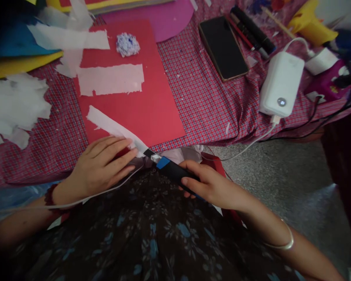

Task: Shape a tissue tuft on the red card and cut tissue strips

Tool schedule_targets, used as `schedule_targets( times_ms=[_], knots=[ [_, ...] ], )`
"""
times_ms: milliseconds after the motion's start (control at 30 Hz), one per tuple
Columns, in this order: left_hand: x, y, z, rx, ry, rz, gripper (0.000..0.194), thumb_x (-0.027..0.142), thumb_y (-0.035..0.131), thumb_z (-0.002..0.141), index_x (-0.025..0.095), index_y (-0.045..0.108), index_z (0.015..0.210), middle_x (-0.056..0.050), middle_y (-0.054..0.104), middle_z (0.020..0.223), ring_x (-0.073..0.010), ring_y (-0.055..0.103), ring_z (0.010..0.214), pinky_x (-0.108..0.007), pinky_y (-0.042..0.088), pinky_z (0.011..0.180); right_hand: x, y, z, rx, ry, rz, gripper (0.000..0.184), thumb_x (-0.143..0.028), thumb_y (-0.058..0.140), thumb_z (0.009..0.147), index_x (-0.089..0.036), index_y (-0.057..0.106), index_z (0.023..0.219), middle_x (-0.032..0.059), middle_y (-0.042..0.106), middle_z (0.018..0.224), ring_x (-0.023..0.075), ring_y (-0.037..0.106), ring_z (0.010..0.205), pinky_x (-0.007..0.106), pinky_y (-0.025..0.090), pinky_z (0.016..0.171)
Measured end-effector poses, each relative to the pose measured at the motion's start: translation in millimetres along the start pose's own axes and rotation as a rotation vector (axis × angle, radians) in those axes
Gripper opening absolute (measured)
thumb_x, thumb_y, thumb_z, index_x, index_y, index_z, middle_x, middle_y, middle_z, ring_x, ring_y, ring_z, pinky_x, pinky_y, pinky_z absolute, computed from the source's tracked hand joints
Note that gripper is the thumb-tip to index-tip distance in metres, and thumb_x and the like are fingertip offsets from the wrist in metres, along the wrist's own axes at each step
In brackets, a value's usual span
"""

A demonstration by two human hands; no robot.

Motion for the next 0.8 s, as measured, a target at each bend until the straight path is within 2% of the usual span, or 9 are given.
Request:
schedule_targets(
  times_ms=[133, 267, 367, 633, 800],
  knots=[
    [-1, 2.2, -2, 0.032, -0.009, 0.008, 0.032, 0.029, 0.065, 0.092, 0.016, 0.063, 0.12, -0.012, 0.066, 0.127, -0.0272, 0.061, 0.119, -0.046, 0.049, 0.107, -4, 4, 6, 0.028, -0.013, -0.014, 0.029, -0.045, 0.05, 0.098, -0.018, 0.053, 0.11, 0.003, 0.062, 0.088, 0.0116, 0.062, 0.074, 0.025, 0.054, 0.065],
    [1, 5.5, -4, 0.002, 0.02, -0.002, 0.036, 0.028, 0.063, 0.093, 0.014, 0.06, 0.127, -0.01, 0.068, 0.124, -0.024, 0.061, 0.118, -0.044, 0.044, 0.112, -6, 6, 10, 0.043, -0.012, -0.029, 0.028, -0.043, 0.049, 0.099, -0.018, 0.053, 0.109, 0.0027, 0.062, 0.086, 0.0117, 0.062, 0.074, 0.025, 0.054, 0.066],
    [1, 7.8, -4, -0.023, 0.037, -0.008, 0.042, 0.026, 0.065, 0.092, 0.012, 0.059, 0.131, -0.01, 0.069, 0.122, -0.0246, 0.062, 0.117, -0.043, 0.044, 0.112, -7, 5, 11, 0.039, -0.009, -0.025, 0.029, -0.044, 0.05, 0.099, -0.018, 0.053, 0.111, 0.0028, 0.062, 0.087, 0.0118, 0.062, 0.074, 0.025, 0.053, 0.066],
    [-1, 13.0, -7, 0.04, 0.045, -0.016, 0.041, 0.026, 0.066, 0.092, 0.013, 0.06, 0.131, -0.007, 0.07, 0.121, -0.0232, 0.062, 0.116, -0.044, 0.043, 0.113, -19, -21, -1, 0.032, 0.057, -0.085, 0.027, -0.044, 0.052, 0.098, -0.018, 0.058, 0.104, 0.0018, 0.061, 0.086, 0.011, 0.057, 0.07, 0.024, 0.05, 0.062],
    [1, 12.0, -7, 0.045, 0.036, -0.036, 0.041, 0.025, 0.069, 0.09, 0.013, 0.062, 0.128, -0.007, 0.069, 0.122, -0.0239, 0.061, 0.115, -0.045, 0.046, 0.111, -16, -30, -7, -0.033, 0.091, -0.057, 0.027, -0.044, 0.052, 0.097, -0.019, 0.058, 0.106, 0.0023, 0.06, 0.089, 0.0113, 0.057, 0.073, 0.024, 0.049, 0.064]
  ],
)
Point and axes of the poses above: each hand's wrist, its own z-axis towards the middle knuckle, its own y-axis out of the palm, x = y × z, the point moved 1 cm from there along z, towards the middle knuckle
